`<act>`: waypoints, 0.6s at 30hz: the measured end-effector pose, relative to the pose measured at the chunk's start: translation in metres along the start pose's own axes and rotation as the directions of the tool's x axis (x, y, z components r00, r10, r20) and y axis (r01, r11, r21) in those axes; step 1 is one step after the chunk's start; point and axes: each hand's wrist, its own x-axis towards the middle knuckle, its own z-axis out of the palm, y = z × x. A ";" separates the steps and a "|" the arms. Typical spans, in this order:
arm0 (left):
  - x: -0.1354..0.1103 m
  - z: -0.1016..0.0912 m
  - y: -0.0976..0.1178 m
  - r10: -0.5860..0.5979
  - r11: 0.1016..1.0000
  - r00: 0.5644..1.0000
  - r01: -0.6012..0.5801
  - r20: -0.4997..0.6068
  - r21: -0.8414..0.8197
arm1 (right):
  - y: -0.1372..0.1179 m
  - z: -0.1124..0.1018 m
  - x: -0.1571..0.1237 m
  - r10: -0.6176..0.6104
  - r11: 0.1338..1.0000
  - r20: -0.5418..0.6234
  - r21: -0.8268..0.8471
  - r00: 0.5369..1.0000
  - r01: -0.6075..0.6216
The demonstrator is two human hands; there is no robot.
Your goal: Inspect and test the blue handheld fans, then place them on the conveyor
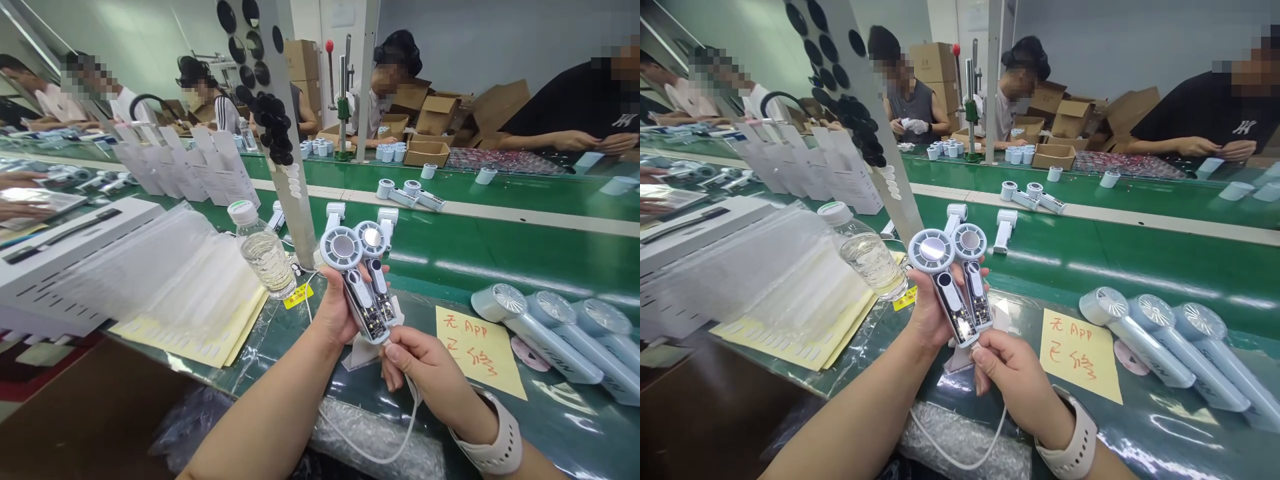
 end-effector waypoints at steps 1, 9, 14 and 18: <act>0.000 0.000 -0.001 0.015 1.000 1.000 -0.015 -0.008 0.008 | 0.000 0.003 0.000 0.013 1.000 -0.025 0.028 1.000 -0.012; -0.001 0.001 -0.003 0.030 1.000 0.999 -0.030 -0.021 -0.003 | 0.005 0.015 -0.004 -0.035 0.996 -0.134 -0.086 0.990 0.023; 0.002 0.005 0.002 -0.020 0.990 0.999 0.013 -0.047 -0.139 | -0.002 0.007 -0.003 -0.208 0.944 -0.139 -0.289 0.968 0.161; 0.001 0.006 0.005 -0.022 0.995 0.999 0.019 -0.034 -0.093 | 0.002 0.005 0.001 -0.103 0.971 -0.226 -0.232 0.969 0.050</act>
